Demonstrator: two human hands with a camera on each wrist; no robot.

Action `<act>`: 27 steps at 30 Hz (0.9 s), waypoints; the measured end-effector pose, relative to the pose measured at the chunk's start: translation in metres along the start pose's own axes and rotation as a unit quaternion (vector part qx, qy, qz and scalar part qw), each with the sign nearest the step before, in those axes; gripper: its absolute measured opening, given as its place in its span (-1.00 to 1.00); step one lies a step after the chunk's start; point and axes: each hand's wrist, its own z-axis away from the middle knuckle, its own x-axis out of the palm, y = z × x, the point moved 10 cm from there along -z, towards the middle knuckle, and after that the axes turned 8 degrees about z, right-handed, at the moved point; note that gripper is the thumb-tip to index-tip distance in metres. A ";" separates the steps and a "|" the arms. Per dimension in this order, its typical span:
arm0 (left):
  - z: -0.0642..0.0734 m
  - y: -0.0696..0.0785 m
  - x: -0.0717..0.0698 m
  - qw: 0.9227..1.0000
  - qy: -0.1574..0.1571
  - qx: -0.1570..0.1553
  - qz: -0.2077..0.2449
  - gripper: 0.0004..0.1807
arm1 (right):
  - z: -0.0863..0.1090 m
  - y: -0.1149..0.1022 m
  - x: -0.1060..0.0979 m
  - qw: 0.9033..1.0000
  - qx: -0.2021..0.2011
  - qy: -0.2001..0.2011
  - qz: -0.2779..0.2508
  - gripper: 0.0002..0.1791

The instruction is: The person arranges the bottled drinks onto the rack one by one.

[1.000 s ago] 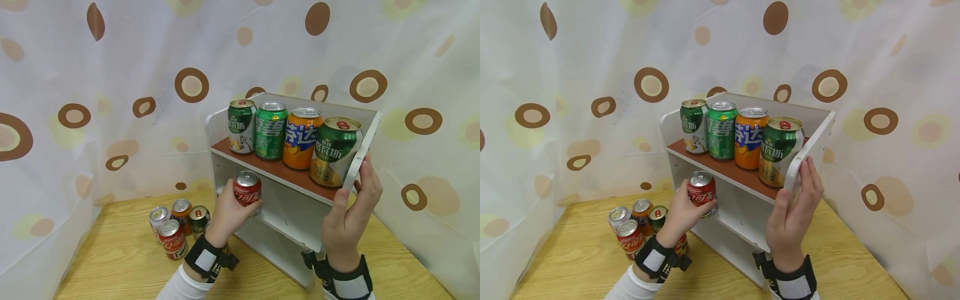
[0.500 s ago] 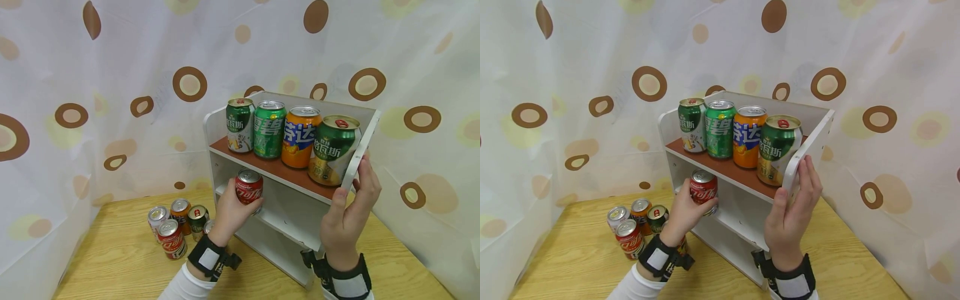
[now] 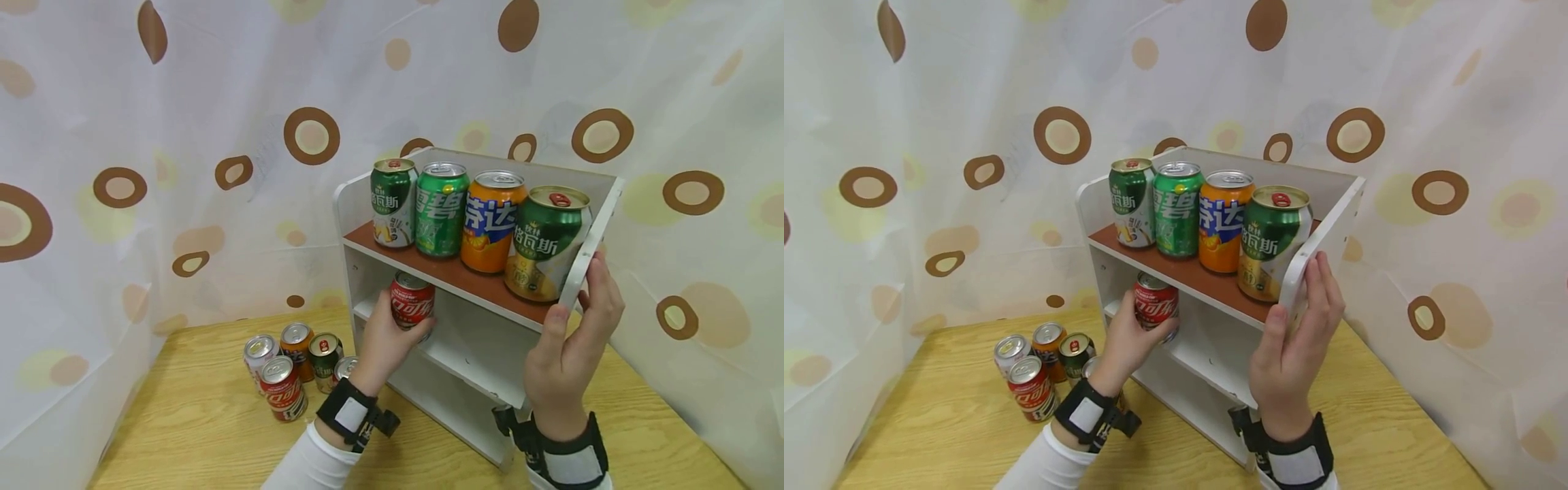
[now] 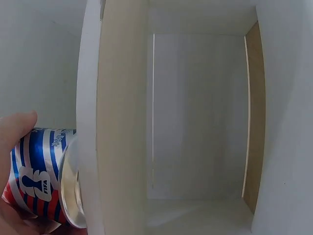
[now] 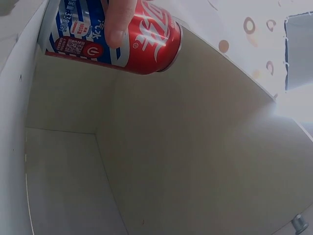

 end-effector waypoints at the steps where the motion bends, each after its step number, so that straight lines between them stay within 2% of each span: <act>1: -0.001 0.000 0.001 1.000 -0.001 0.003 -0.002 -0.28 | 0.000 0.000 0.000 1.000 0.000 0.000 0.001 -0.39; 7: -0.007 -0.002 0.005 1.000 0.001 0.018 -0.005 -0.26 | 0.000 0.001 0.000 1.000 0.004 -0.004 0.005 -0.39; 13: -0.009 -0.005 0.006 1.000 0.003 0.003 0.002 -0.20 | 0.001 0.002 0.001 1.000 0.004 -0.005 0.008 -0.40; 19: -0.008 -0.004 0.006 1.000 0.006 0.005 0.008 -0.18 | 0.001 0.003 0.001 1.000 0.003 -0.005 0.009 -0.41; 27: -0.001 -0.003 0.000 0.999 0.047 0.004 0.009 -0.20 | 0.000 0.001 0.000 1.000 0.002 -0.005 0.003 -0.38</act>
